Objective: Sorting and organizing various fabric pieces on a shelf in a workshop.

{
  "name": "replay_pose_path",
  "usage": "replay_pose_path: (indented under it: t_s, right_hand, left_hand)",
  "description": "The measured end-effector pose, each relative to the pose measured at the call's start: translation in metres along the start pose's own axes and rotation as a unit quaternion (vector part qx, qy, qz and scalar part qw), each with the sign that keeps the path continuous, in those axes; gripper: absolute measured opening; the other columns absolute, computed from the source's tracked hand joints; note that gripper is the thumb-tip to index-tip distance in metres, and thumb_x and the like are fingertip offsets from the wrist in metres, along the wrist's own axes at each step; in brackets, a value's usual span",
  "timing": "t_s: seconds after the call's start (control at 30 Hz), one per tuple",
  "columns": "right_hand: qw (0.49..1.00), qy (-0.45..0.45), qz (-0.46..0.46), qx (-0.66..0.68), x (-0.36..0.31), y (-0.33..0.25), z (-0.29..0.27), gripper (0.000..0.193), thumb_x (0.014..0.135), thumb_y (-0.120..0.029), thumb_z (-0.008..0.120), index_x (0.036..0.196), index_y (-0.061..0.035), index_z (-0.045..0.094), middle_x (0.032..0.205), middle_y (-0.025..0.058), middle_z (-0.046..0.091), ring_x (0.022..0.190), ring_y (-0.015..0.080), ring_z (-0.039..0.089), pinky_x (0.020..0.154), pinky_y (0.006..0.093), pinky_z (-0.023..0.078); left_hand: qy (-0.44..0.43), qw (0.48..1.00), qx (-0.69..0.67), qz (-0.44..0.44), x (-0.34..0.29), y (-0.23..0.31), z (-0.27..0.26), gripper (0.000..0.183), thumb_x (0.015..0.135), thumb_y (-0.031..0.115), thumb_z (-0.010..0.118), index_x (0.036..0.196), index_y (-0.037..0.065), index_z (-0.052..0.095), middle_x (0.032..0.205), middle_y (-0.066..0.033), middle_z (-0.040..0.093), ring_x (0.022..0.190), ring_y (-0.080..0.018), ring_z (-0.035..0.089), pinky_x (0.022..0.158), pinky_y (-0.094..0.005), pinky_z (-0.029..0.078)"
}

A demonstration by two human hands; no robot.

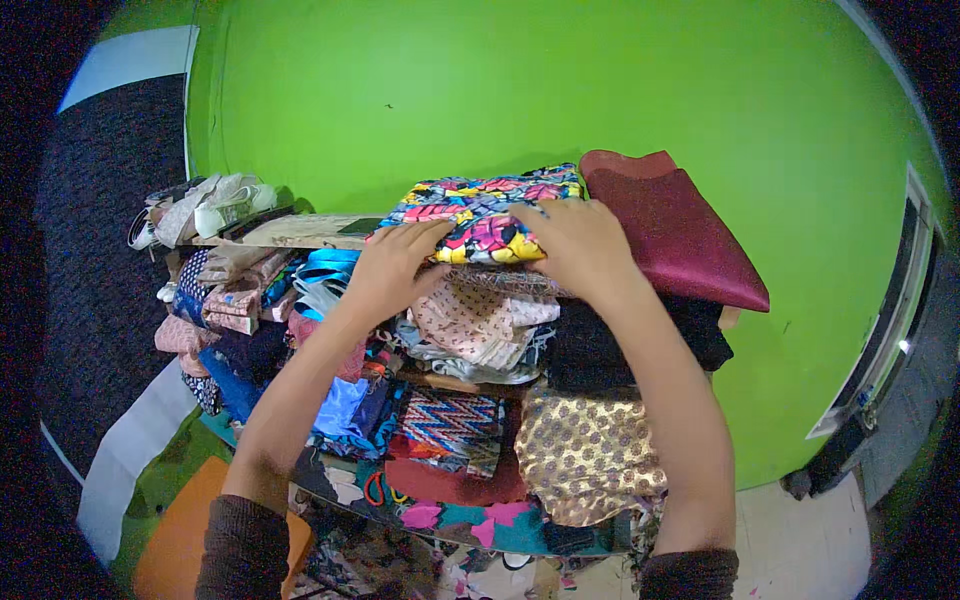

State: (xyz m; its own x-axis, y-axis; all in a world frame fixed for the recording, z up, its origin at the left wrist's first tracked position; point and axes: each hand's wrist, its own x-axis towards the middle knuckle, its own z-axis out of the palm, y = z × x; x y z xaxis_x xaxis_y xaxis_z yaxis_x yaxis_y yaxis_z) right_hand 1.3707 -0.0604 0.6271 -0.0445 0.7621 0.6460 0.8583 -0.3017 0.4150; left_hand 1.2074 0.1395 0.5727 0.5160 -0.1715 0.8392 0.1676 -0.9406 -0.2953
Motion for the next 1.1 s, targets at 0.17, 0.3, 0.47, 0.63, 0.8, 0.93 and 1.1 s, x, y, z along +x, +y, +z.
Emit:
replay_pose_path:
  t_s: [0.17, 0.3, 0.47, 0.63, 0.8, 0.93, 1.1]
  right_hand:
    - [0.999, -0.016, -0.018, -0.031, 0.022, 0.018, -0.01, 0.039, 0.069, -0.012, 0.071, 0.107, -0.0128, 0.064, 0.086, 0.0119, 0.069, 0.083, 0.0299, 0.067, 0.073, 0.043, 0.052]
    - [0.998, 0.006, -0.003, -0.063, 0.048, 0.038, -0.02, 0.037, 0.069, -0.008, 0.064, 0.105, -0.0138, 0.066, 0.089, 0.0155, 0.068, 0.086, 0.0324, 0.065, 0.072, 0.0457, 0.051]
    - [0.995, 0.061, 0.023, -0.082, 0.063, 0.059, -0.023, 0.032, 0.073, -0.007, 0.059, 0.102, -0.0137, 0.066, 0.087, 0.0138, 0.068, 0.082, 0.0314, 0.066, 0.069, 0.0447, 0.051]
    - [0.914, 0.379, 0.025, -0.145, 0.082, 0.075, -0.011, 0.023, 0.077, -0.008, 0.056, 0.098, -0.0117, 0.065, 0.08, 0.0107, 0.068, 0.076, 0.027, 0.067, 0.064, 0.0407, 0.052]
    - [0.981, 0.157, 0.081, -0.075, 0.057, 0.063, -0.02, 0.03, 0.075, -0.011, 0.061, 0.105, -0.0108, 0.063, 0.096, 0.0132, 0.068, 0.088, 0.0282, 0.066, 0.073, 0.0413, 0.053]
    - [0.998, -0.043, 0.035, 0.004, 0.025, 0.042, -0.024, 0.045, 0.07, -0.014, 0.068, 0.114, -0.0112, 0.062, 0.097, 0.0147, 0.067, 0.091, 0.0309, 0.064, 0.076, 0.0432, 0.052]
    - [0.993, -0.107, 0.038, 0.035, 0.008, 0.016, -0.022, 0.05, 0.073, -0.024, 0.068, 0.12, -0.0098, 0.06, 0.106, 0.016, 0.065, 0.099, 0.0312, 0.062, 0.084, 0.043, 0.051]
  left_hand:
    - [-0.04, 0.998, -0.025, -0.037, 0.016, -0.004, -0.002, 0.056, 0.08, 0.031, 0.07, 0.129, 0.01, 0.051, 0.121, -0.0142, 0.06, 0.109, -0.0318, 0.057, 0.094, -0.0433, 0.044]
    - [-0.04, 0.999, 0.004, -0.036, 0.041, -0.013, 0.001, 0.053, 0.078, 0.029, 0.07, 0.124, 0.009, 0.054, 0.111, -0.0153, 0.063, 0.1, -0.0347, 0.06, 0.088, -0.0434, 0.046]
    - [-0.025, 0.991, 0.048, -0.124, 0.078, 0.001, -0.004, 0.035, 0.078, 0.017, 0.064, 0.112, 0.009, 0.059, 0.098, -0.0118, 0.067, 0.093, -0.0304, 0.064, 0.08, -0.0408, 0.05]
    - [0.187, 0.976, 0.111, -0.034, 0.122, -0.009, 0.007, 0.03, 0.078, 0.006, 0.057, 0.107, 0.009, 0.06, 0.096, -0.0091, 0.067, 0.091, -0.0261, 0.064, 0.08, -0.0378, 0.049]
    - [0.217, 0.971, 0.095, -0.019, 0.107, -0.014, 0.026, 0.035, 0.077, 0.005, 0.058, 0.112, 0.009, 0.06, 0.105, -0.0093, 0.066, 0.095, -0.0254, 0.064, 0.079, -0.037, 0.049]
    - [0.051, 0.997, 0.05, 0.019, 0.06, -0.027, 0.022, 0.041, 0.075, 0.006, 0.061, 0.116, 0.01, 0.059, 0.106, -0.0095, 0.066, 0.096, -0.0274, 0.063, 0.081, -0.0379, 0.049]
    - [-0.126, 0.991, -0.044, -0.006, 0.036, -0.026, 0.001, 0.052, 0.075, 0.01, 0.062, 0.126, 0.013, 0.054, 0.118, -0.0116, 0.062, 0.104, -0.0312, 0.06, 0.089, -0.0414, 0.048]
